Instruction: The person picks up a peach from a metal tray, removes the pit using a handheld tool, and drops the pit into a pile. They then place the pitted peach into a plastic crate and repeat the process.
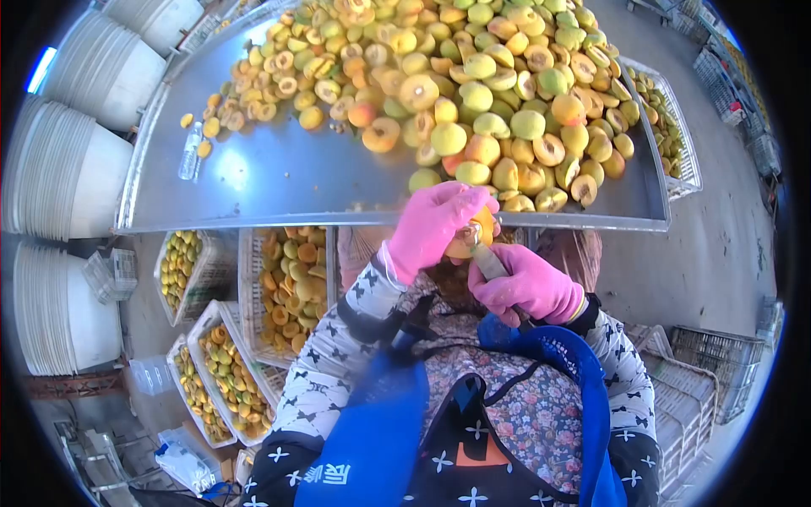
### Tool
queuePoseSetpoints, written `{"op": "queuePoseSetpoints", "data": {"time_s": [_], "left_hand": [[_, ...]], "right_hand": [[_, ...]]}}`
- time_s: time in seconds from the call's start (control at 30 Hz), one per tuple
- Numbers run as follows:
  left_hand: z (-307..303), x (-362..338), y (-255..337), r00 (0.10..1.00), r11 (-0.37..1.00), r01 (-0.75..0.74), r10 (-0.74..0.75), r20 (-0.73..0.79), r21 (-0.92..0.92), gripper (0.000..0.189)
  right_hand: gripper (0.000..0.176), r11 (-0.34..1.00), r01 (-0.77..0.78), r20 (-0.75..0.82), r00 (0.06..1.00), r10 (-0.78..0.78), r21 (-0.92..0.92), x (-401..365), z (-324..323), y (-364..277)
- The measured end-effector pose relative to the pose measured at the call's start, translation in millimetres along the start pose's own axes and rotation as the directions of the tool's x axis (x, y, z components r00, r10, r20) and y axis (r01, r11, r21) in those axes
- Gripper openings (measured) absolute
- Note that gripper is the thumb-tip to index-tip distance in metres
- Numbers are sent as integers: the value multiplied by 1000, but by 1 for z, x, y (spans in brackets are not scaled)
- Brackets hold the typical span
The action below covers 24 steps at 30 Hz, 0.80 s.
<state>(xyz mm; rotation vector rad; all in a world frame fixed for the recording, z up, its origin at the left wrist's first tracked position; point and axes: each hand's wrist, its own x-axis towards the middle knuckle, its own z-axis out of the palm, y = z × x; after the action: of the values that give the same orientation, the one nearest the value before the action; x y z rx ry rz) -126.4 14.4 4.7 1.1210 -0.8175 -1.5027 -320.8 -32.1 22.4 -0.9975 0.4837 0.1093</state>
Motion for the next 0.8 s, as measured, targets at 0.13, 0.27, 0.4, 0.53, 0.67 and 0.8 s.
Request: {"op": "queuePoseSetpoints", "data": {"time_s": [0.13,0.27,0.4,0.53,0.67,0.8], "left_hand": [[0,-3,-8,983,960,185,-182,35,-209,42],[-22,-32,-13,957,998,-47,57,-286,43,33],[-100,-128,40,909,648,287,49,-415,705,32],[-152,-110,38,774,712,212,295,-560,670,48],[-179,19,21,676,761,262,293,-676,593,66],[-179,102,1,715,286,572,286,-638,769,66]], "right_hand": [[17,997,-72,86,994,72,-5,-2,8,10],[24,985,-153,-52,986,157,76,-17,0,9],[30,689,-133,-157,987,28,-712,-4,-46,48],[32,369,-155,-307,863,-401,-916,7,-60,49],[30,366,-92,-267,845,-464,-926,-15,-48,21],[34,403,-242,-353,908,-227,-882,-37,-27,24]]}}
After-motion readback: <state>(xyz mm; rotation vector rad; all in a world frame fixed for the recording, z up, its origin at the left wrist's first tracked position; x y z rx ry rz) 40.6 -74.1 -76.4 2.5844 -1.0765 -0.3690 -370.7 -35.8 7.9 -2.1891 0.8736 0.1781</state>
